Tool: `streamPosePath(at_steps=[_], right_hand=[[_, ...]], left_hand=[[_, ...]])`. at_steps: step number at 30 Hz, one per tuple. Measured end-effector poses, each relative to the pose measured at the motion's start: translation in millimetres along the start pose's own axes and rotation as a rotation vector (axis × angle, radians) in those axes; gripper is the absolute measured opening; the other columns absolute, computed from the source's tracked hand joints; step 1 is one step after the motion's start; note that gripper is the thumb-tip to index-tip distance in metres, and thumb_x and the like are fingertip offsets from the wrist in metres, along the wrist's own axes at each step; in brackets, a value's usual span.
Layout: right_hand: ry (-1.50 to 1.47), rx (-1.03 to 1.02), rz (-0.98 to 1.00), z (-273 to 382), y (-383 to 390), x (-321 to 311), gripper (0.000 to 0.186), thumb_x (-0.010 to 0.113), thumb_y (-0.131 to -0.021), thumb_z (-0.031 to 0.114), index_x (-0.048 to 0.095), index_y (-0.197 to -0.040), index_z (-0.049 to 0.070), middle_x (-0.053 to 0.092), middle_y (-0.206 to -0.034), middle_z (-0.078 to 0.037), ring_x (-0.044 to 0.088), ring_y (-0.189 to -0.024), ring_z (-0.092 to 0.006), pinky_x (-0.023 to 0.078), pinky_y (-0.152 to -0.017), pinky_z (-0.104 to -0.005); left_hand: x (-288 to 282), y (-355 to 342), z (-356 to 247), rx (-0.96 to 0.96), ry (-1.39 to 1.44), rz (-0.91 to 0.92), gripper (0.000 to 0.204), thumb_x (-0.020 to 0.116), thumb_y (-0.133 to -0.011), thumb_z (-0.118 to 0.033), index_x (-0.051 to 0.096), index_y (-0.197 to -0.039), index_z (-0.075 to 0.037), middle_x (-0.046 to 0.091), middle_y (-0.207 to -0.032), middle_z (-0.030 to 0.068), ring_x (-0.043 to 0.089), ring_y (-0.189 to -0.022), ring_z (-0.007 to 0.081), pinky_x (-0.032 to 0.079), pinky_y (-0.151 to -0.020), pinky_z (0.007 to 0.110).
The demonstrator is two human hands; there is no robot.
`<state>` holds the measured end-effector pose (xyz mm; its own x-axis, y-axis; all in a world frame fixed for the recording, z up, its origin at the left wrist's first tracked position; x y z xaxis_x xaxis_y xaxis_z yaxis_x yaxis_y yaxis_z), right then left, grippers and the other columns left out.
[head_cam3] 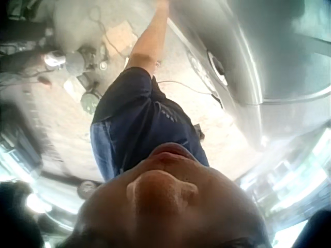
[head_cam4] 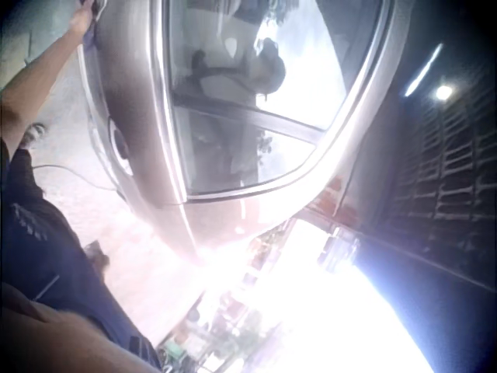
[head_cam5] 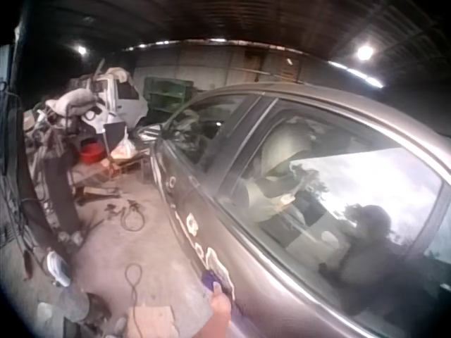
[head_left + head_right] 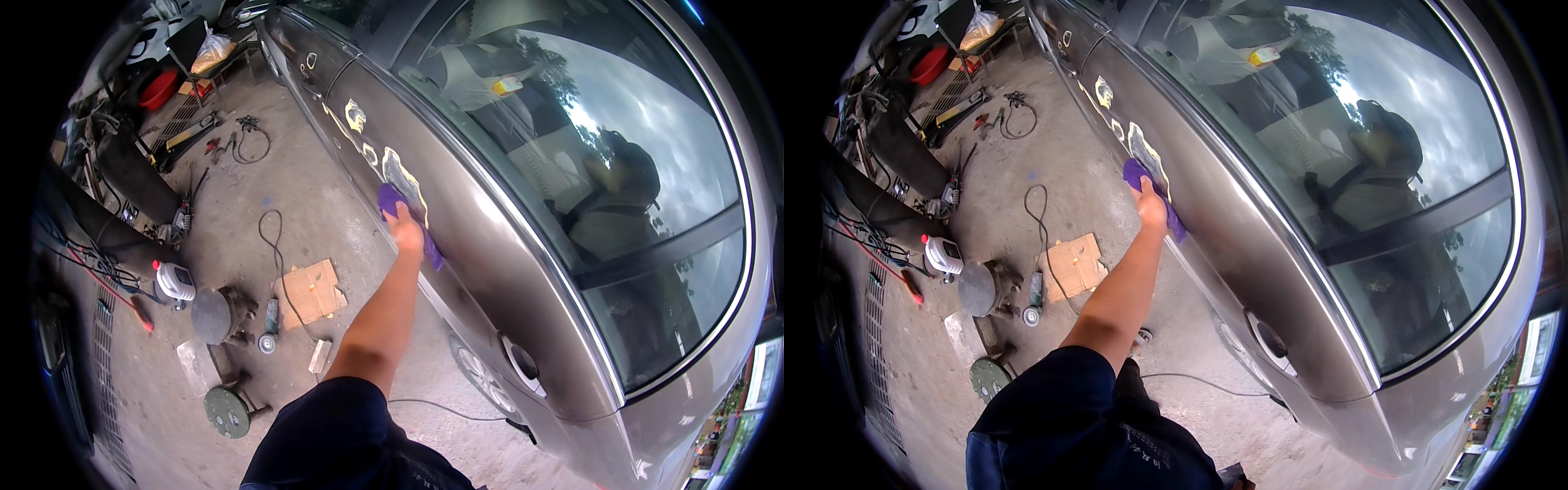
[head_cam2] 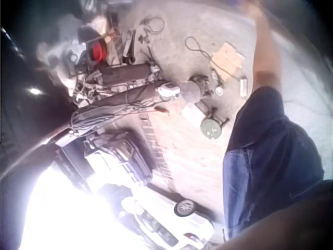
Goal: The person sands the exterior surface of a silver car door using a sanding block, focusing on areas with visible body filler. They then wipe the sanded area with a purple cloth to remove dust and inspect the surface. The person moves around the vehicle to sand the rear quarter panel and the door jamb area.
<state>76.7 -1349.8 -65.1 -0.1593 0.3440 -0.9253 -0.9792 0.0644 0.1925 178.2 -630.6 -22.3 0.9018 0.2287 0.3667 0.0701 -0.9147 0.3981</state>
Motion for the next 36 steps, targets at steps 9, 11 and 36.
streamPosePath(at_steps=[9,11,36], right_hand=[[0.036,-0.036,0.022,35.7,-6.3,4.4,0.029,0.060,-0.074,0.020,0.063,-0.092,-0.002,0.067,-0.085,-0.023,0.065,-0.081,-0.0410,0.051,-0.075,-0.0491],[0.040,-0.024,0.002,33.8,-5.6,-3.8,0.029,0.059,-0.074,0.020,0.063,-0.092,-0.002,0.067,-0.086,-0.023,0.065,-0.081,-0.0409,0.051,-0.075,-0.0490],[-0.102,-0.104,0.079,-270.9,52.2,-9.1,0.027,0.064,-0.074,0.018,0.063,-0.092,-0.003,0.069,-0.089,-0.022,0.066,-0.084,-0.0405,0.051,-0.078,-0.0479]], left_hand=[[-28.6,-52.6,41.8,0.060,-0.191,0.010,0.053,0.049,-0.100,-0.028,0.035,-0.143,0.000,0.051,-0.135,0.0252,0.050,-0.124,0.0376,0.039,-0.103,0.040],[-30.9,13.2,50.6,0.184,-0.393,0.038,0.049,0.053,-0.097,-0.021,0.041,-0.137,0.004,0.054,-0.128,0.0287,0.052,-0.119,0.0419,0.041,-0.101,0.041],[-517.5,216.8,9.2,-0.375,-0.370,0.146,0.029,0.053,-0.093,-0.012,0.049,-0.120,-0.001,0.063,-0.086,0.0164,0.068,-0.064,0.0320,0.057,-0.051,0.045]])
Point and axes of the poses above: each hand's wrist, its own y-axis away from the middle knuckle, its own x-axis out of the palm, z = x × y, the point moved 3 cm from there along -y, towards the middle knuckle
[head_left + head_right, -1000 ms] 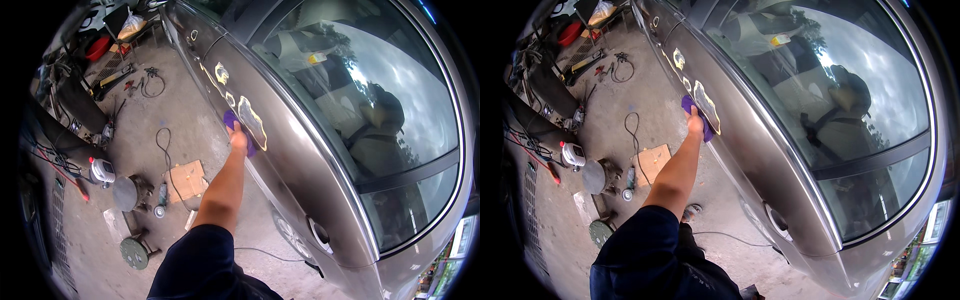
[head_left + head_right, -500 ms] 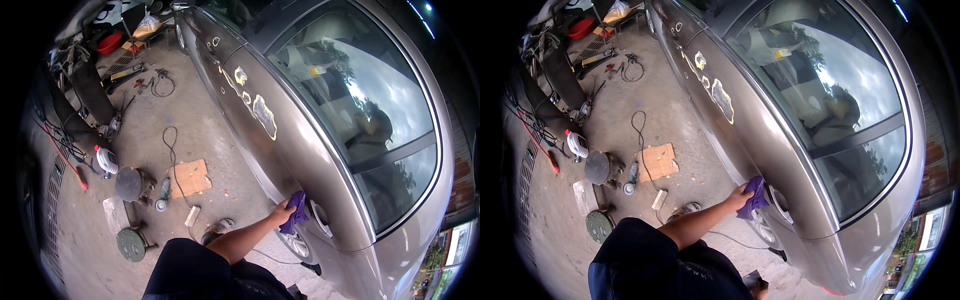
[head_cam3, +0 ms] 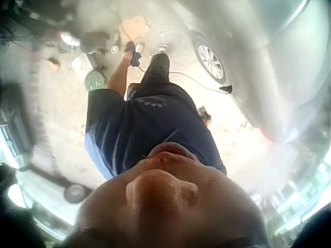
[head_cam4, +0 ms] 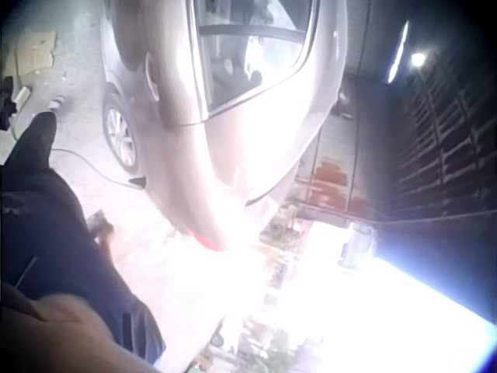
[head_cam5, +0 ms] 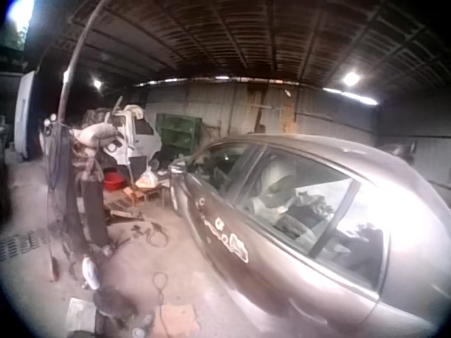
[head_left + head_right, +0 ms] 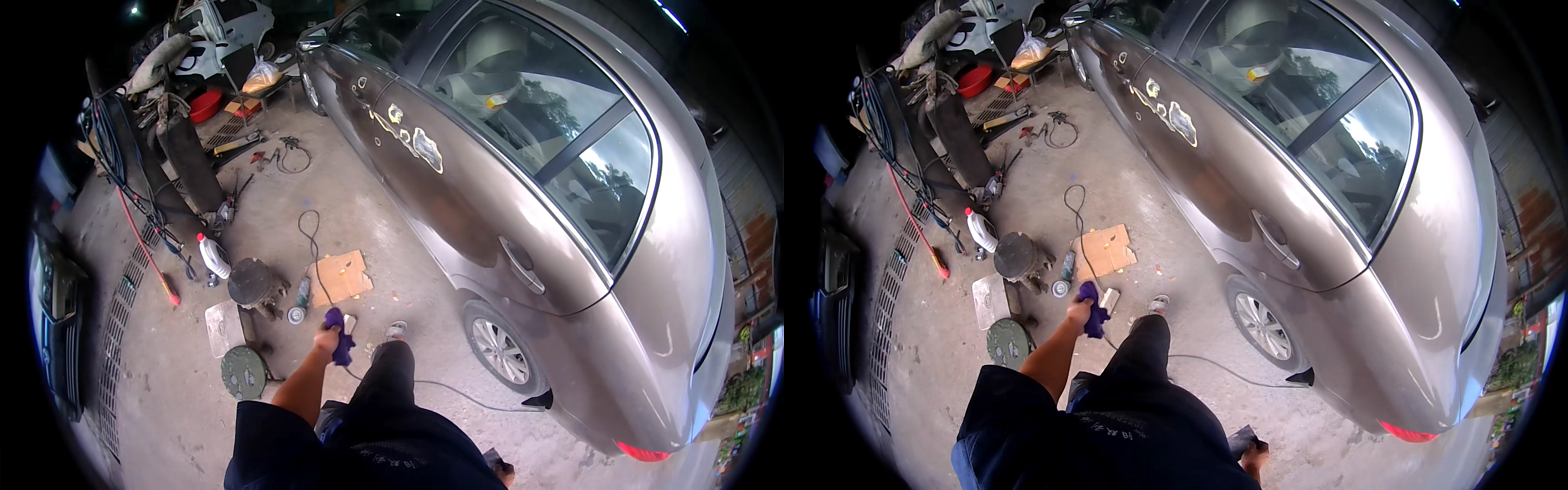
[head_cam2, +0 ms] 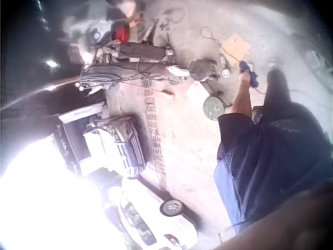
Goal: The person sands the exterior surface of a silver car door using a sanding block, focusing on areas with visible body filler. They then wipe the sanded area with a purple cloth to remove dust and inspect the surface. The person moves around the vehicle to sand the rear quarter panel and the door jamb area.
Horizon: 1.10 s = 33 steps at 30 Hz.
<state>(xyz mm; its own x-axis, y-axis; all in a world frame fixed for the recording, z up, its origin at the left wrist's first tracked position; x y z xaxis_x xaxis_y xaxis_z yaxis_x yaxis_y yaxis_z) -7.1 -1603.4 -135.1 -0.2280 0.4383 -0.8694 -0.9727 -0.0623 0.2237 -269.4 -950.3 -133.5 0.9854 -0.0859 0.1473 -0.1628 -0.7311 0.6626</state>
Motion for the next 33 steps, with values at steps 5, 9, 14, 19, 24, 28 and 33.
streamPosePath(at_steps=[5,9,14,19,24,28,33], right_hand=[[0.009,0.095,0.036,5.2,-6.4,12.2,0.027,0.068,-0.072,0.015,0.065,-0.092,-0.002,0.069,-0.088,-0.021,0.067,-0.082,-0.0391,0.052,-0.076,-0.0462],[-0.034,0.051,0.047,11.9,-4.5,15.9,0.028,0.068,-0.071,0.017,0.066,-0.093,-0.002,0.070,-0.088,-0.021,0.067,-0.083,-0.0383,0.053,-0.076,-0.0455],[0.057,-0.038,0.164,11.3,13.7,52.6,0.032,0.070,-0.070,0.023,0.067,-0.091,-0.001,0.070,-0.089,-0.020,0.068,-0.085,-0.0373,0.053,-0.077,-0.0461],[0.190,0.017,0.076,-18.0,10.3,14.3,0.032,0.071,-0.071,0.026,0.067,-0.090,0.000,0.071,-0.089,-0.019,0.068,-0.086,-0.0370,0.053,-0.077,-0.0471],[-0.035,0.027,0.083,82.9,70.2,6.2,0.028,0.070,-0.072,0.019,0.064,-0.091,-0.001,0.069,-0.088,-0.018,0.066,-0.084,-0.0343,0.052,-0.078,-0.0457],[0.134,-0.054,-0.049,86.6,98.3,-28.6,0.028,0.061,-0.078,0.024,0.062,-0.088,-0.003,0.068,-0.086,-0.023,0.066,-0.084,-0.0401,0.051,-0.076,-0.0489],[0.202,0.051,-0.056,43.7,135.5,-34.9,0.030,0.064,-0.077,0.022,0.064,-0.090,-0.004,0.069,-0.089,-0.024,0.067,-0.082,-0.0389,0.052,-0.075,-0.0473]], left_hand=[[-175.6,81.5,60.7,-0.146,-0.729,-0.388,0.040,0.058,-0.087,-0.024,0.060,-0.117,0.002,0.067,-0.099,0.0188,0.069,-0.087,0.0319,0.056,-0.074,0.044],[-232.1,125.3,109.2,-0.393,-0.683,-0.483,0.053,0.062,-0.085,-0.033,0.056,-0.129,-0.004,0.062,-0.121,0.0154,0.061,-0.111,0.0270,0.049,-0.092,0.038],[-281.9,114.3,100.1,-0.301,-0.918,-0.361,0.050,0.064,-0.084,-0.026,0.056,-0.129,-0.005,0.064,-0.116,0.0144,0.062,-0.109,0.0275,0.053,-0.085,0.039],[-191.3,122.1,50.0,-0.100,-0.516,-0.175,0.044,0.061,-0.085,-0.020,0.057,-0.125,-0.002,0.067,-0.112,0.0146,0.066,-0.099,0.0264,0.053,-0.086,0.038],[-284.7,101.3,70.6,0.042,-0.706,-0.189,0.045,0.063,-0.080,-0.023,0.061,-0.121,-0.003,0.068,-0.109,0.0175,0.066,-0.102,0.0285,0.052,-0.087,0.039],[-323.2,126.5,114.3,-0.222,-0.865,-0.214,0.048,0.066,-0.076,-0.026,0.063,-0.117,-0.002,0.068,-0.111,0.0208,0.067,-0.102,0.0315,0.052,-0.089,0.041],[-435.5,138.5,191.2,-0.462,-1.010,-0.372,0.049,0.065,-0.081,-0.022,0.057,-0.123,0.003,0.063,-0.118,0.0234,0.063,-0.109,0.0343,0.051,-0.089,0.046]])
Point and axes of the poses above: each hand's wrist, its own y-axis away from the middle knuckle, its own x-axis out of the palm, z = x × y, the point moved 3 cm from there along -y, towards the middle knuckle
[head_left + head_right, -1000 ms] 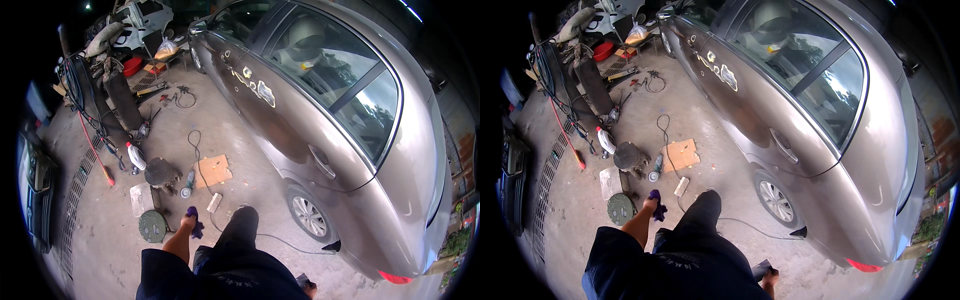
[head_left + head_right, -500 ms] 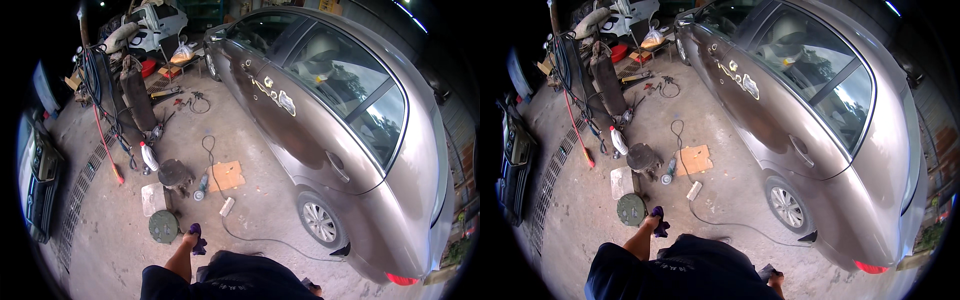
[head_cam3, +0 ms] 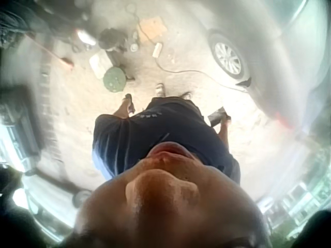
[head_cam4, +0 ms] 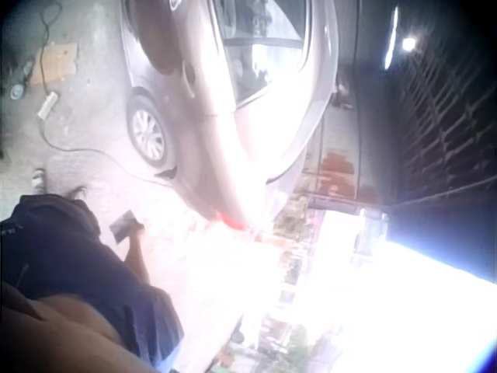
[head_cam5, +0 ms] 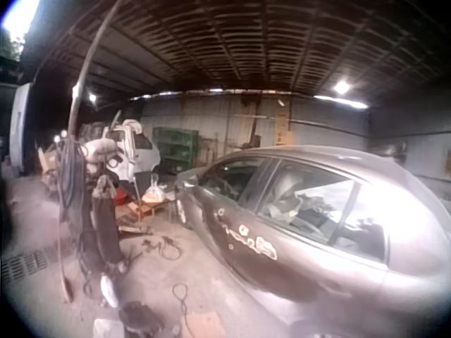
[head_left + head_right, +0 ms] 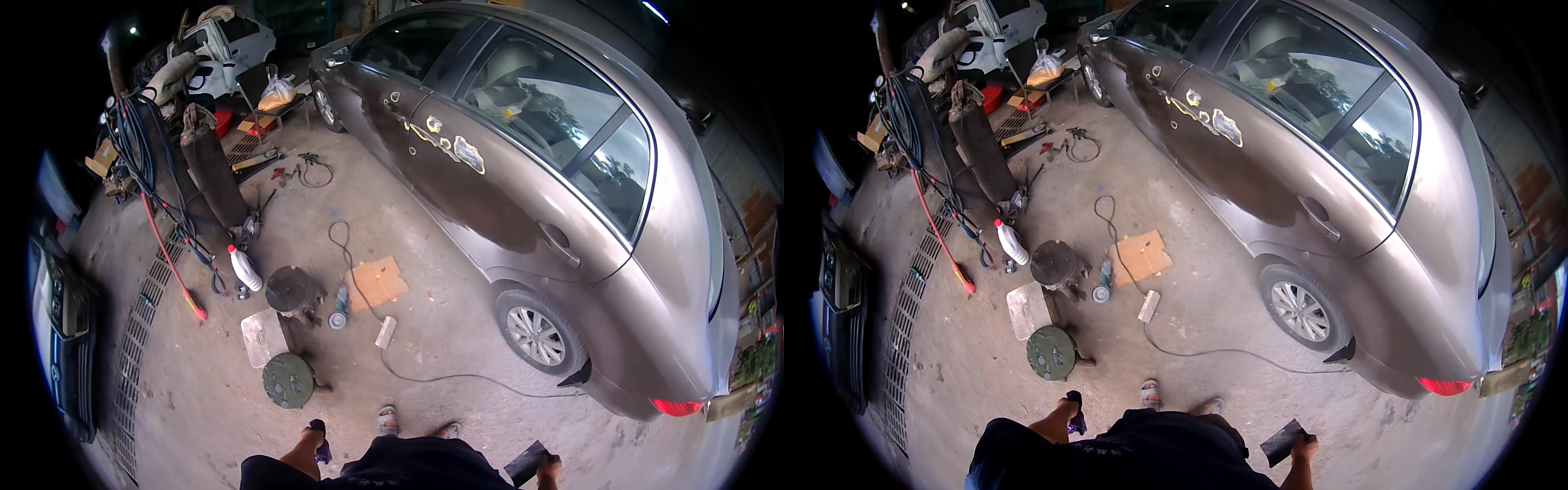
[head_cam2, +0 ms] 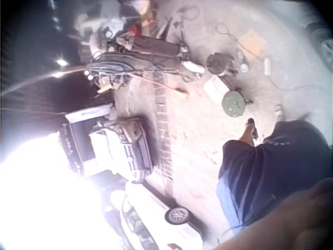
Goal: The person sands the exterior surface of a silver car door using a sanding block, focusing on areas with visible body filler. They then wipe the sanded area with a purple cloth to remove dust and inspect the surface. The person moves around the vehicle to sand the rear quarter panel and the door jamb area.
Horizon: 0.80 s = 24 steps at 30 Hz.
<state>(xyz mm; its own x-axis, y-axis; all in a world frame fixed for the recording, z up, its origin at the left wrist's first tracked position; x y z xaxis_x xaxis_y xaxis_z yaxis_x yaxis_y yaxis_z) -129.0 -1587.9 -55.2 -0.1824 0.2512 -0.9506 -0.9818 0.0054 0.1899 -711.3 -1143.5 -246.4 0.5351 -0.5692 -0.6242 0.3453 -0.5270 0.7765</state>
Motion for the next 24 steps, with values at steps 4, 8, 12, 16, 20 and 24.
streamPosePath(at_steps=[4,8,12,16,20,24], right_hand=[[-0.067,0.181,-0.052,-122.5,14.8,21.5,0.025,0.067,-0.071,0.019,0.065,-0.084,-0.002,0.069,-0.086,-0.022,0.068,-0.083,-0.0390,0.053,-0.076,-0.0494],[-0.015,0.351,-0.111,-224.6,59.5,13.3,0.030,0.070,-0.069,0.018,0.066,-0.088,-0.004,0.070,-0.089,-0.022,0.068,-0.084,-0.0389,0.054,-0.077,-0.0485],[-0.153,0.415,-0.023,-256.9,94.7,52.1,0.032,0.070,-0.071,0.018,0.065,-0.093,-0.005,0.069,-0.091,-0.023,0.068,-0.085,-0.0379,0.054,-0.077,-0.0471],[-0.297,0.612,-0.024,-353.0,145.5,50.3,0.034,0.071,-0.073,0.018,0.065,-0.097,-0.006,0.069,-0.093,-0.024,0.069,-0.087,-0.0369,0.054,-0.077,-0.0457],[-0.365,0.897,0.029,-409.2,204.3,2.6,0.037,0.069,-0.076,0.015,0.064,-0.105,-0.009,0.069,-0.092,-0.024,0.070,-0.085,-0.0342,0.055,-0.073,-0.0424],[-0.404,1.049,0.135,-431.8,217.3,-13.1,0.041,0.067,-0.080,0.024,0.063,-0.108,-0.006,0.068,-0.098,-0.026,0.069,-0.081,-0.0378,0.056,-0.065,-0.0449]], left_hand=[[11.8,28.2,-15.2,0.116,-0.093,0.049,0.047,0.062,-0.077,-0.020,0.062,-0.118,0.002,0.066,-0.111,0.0227,0.066,-0.102,0.0332,0.052,-0.086,0.043],[39.4,99.0,-101.7,0.253,-0.111,0.154,0.048,0.061,-0.080,-0.027,0.061,-0.122,-0.004,0.065,-0.118,0.0210,0.065,-0.107,0.0343,0.052,-0.090,0.043],[41.4,65.2,-154.3,0.512,-0.074,0.051,0.048,0.058,-0.081,-0.031,0.059,-0.122,-0.005,0.065,-0.116,0.0222,0.064,-0.107,0.0366,0.051,-0.091,0.044],[105.4,124.7,-223.2,0.663,-0.030,0.089,0.045,0.059,-0.082,-0.028,0.059,-0.120,-0.003,0.068,-0.109,0.0213,0.066,-0.103,0.0354,0.053,-0.088,0.043],[197.5,253.9,-224.6,0.841,-0.190,0.187,0.038,0.063,-0.082,-0.021,0.061,-0.114,0.000,0.068,-0.101,0.0203,0.070,-0.088,0.0324,0.056,-0.072,0.042],[254.8,300.2,-232.8,1.020,-0.466,0.160,0.042,0.065,-0.081,-0.023,0.061,-0.116,0.001,0.068,-0.105,0.0220,0.067,-0.094,0.0345,0.053,-0.081,0.041]])
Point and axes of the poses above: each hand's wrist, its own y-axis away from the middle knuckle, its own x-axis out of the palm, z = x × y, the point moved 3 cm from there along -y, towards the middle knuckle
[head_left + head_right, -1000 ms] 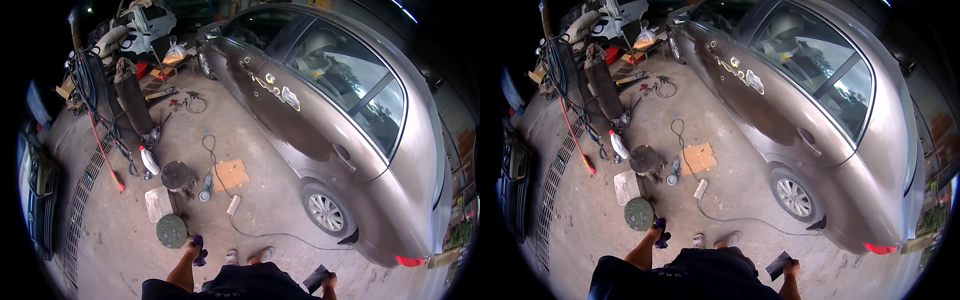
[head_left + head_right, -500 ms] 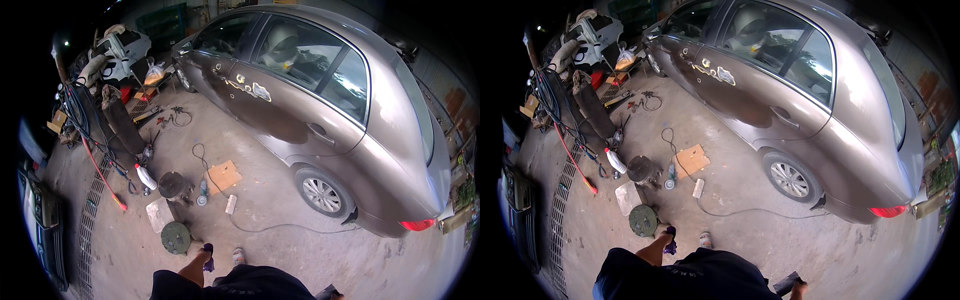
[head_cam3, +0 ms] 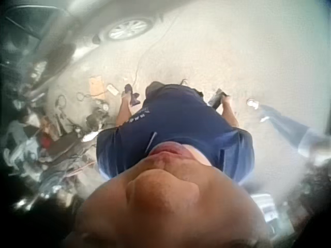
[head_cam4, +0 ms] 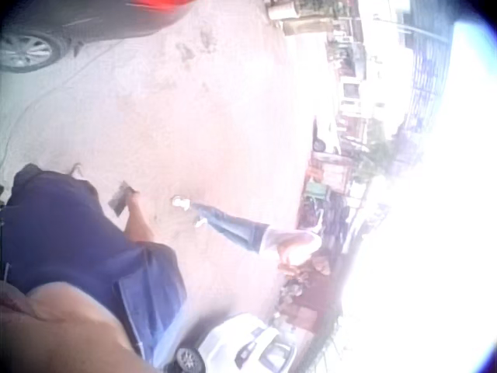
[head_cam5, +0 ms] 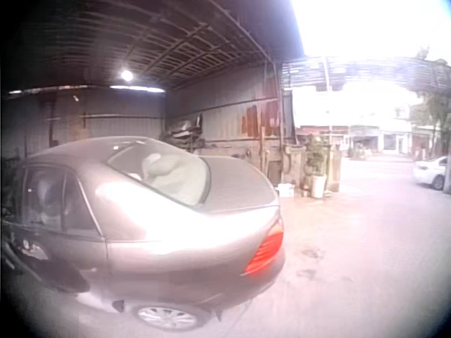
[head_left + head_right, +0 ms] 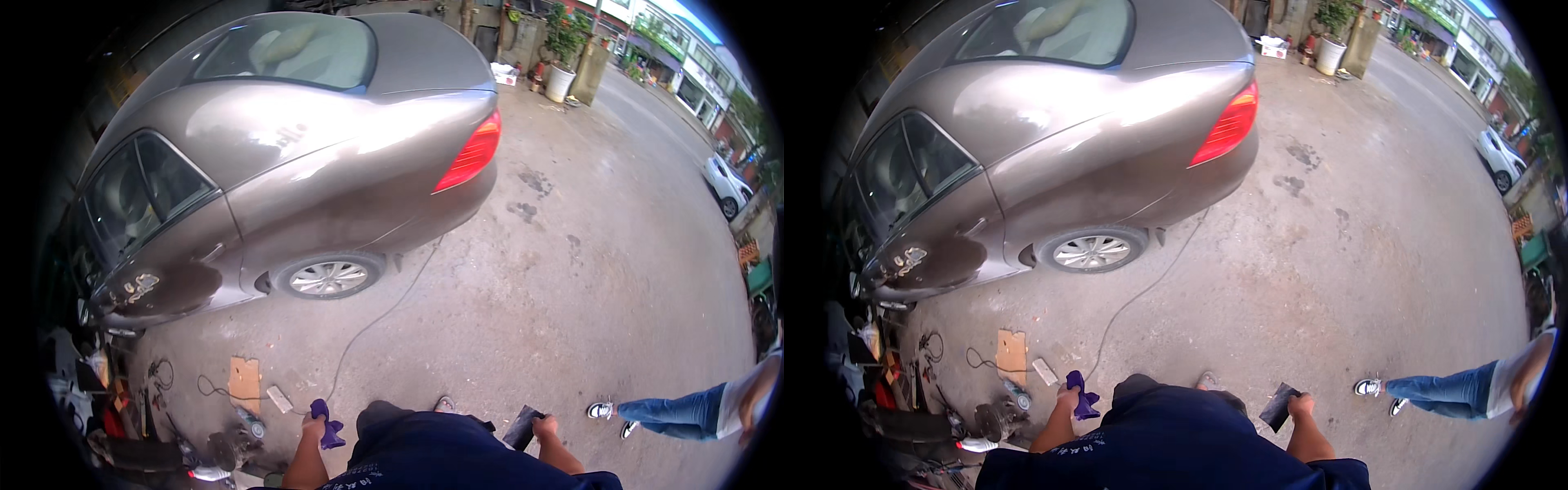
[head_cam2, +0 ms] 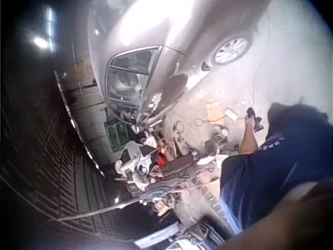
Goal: The person sands the exterior surface of a silver car door using a sanding block, focusing on areas with visible body filler. They then wipe the sanded area with a purple cloth to remove dust and inspect the surface. The person moves around the vehicle to sand the rear quarter panel and the door jamb area.
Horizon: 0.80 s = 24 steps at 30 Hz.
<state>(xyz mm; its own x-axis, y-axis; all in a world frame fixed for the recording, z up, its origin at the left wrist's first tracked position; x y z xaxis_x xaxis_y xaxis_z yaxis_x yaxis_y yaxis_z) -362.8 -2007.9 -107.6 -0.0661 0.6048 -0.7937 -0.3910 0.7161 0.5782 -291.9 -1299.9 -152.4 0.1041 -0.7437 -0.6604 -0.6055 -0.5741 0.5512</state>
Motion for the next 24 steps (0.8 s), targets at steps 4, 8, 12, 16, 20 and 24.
streamPosePath(at_steps=[4,8,12,16,20,24], right_hand=[[-0.101,0.154,-0.022,-60.4,-43.9,-9.0,0.041,0.064,-0.080,0.026,0.064,-0.106,-0.005,0.066,-0.106,-0.028,0.064,-0.104,-0.0397,0.051,-0.090,-0.0438],[-0.216,0.204,-0.049,-56.8,-71.2,-14.9,0.041,0.065,-0.079,0.024,0.063,-0.108,-0.005,0.066,-0.106,-0.028,0.065,-0.102,-0.0401,0.051,-0.088,-0.0439],[-0.316,0.316,-0.119,-43.7,-85.5,-51.4,0.040,0.066,-0.080,0.022,0.062,-0.111,-0.003,0.067,-0.105,-0.026,0.066,-0.099,-0.0389,0.052,-0.083,-0.0447],[-0.348,0.332,-0.236,-6.5,-113.1,-105.6,0.040,0.067,-0.081,0.021,0.061,-0.112,-0.003,0.067,-0.104,-0.025,0.067,-0.097,-0.0369,0.052,-0.080,-0.0440],[-0.488,0.295,-0.392,21.4,-167.8,-143.7,0.037,0.067,-0.081,0.022,0.060,-0.108,-0.002,0.066,-0.102,-0.027,0.063,-0.100,-0.0418,0.049,-0.085,-0.0454],[-0.548,0.436,-0.342,24.2,-210.5,-165.5,0.037,0.065,-0.083,0.019,0.059,-0.113,-0.002,0.066,-0.106,-0.025,0.064,-0.101,-0.0369,0.049,-0.086,-0.0422]], left_hand=[[71.5,19.8,-95.2,0.058,-0.176,0.199,0.041,0.065,-0.080,-0.022,0.062,-0.114,0.002,0.068,-0.103,0.0213,0.068,-0.091,0.0319,0.054,-0.080,0.040],[112.6,-7.0,-169.0,0.093,-0.304,0.274,0.041,0.065,-0.079,-0.021,0.062,-0.113,0.003,0.068,-0.103,0.0215,0.068,-0.089,0.0316,0.054,-0.078,0.040],[176.2,-9.2,-282.7,0.135,-0.405,0.302,0.044,0.065,-0.078,-0.025,0.063,-0.110,0.005,0.069,-0.101,0.0232,0.068,-0.091,0.0342,0.054,-0.081,0.039],[255.0,-36.9,-396.2,0.231,-0.463,0.403,0.044,0.065,-0.078,-0.026,0.064,-0.110,0.005,0.068,-0.101,0.0236,0.068,-0.091,0.0344,0.054,-0.081,0.039],[337.1,-69.4,-516.3,0.294,-0.269,0.527,0.035,0.063,-0.082,-0.017,0.060,-0.111,0.003,0.066,-0.099,0.0171,0.068,-0.082,0.0276,0.056,-0.070,0.039],[411.2,-16.6,-646.5,0.337,-0.242,0.622,0.033,0.061,-0.086,-0.015,0.060,-0.115,0.001,0.067,-0.099,0.0153,0.068,-0.080,0.0247,0.056,-0.068,0.038]])
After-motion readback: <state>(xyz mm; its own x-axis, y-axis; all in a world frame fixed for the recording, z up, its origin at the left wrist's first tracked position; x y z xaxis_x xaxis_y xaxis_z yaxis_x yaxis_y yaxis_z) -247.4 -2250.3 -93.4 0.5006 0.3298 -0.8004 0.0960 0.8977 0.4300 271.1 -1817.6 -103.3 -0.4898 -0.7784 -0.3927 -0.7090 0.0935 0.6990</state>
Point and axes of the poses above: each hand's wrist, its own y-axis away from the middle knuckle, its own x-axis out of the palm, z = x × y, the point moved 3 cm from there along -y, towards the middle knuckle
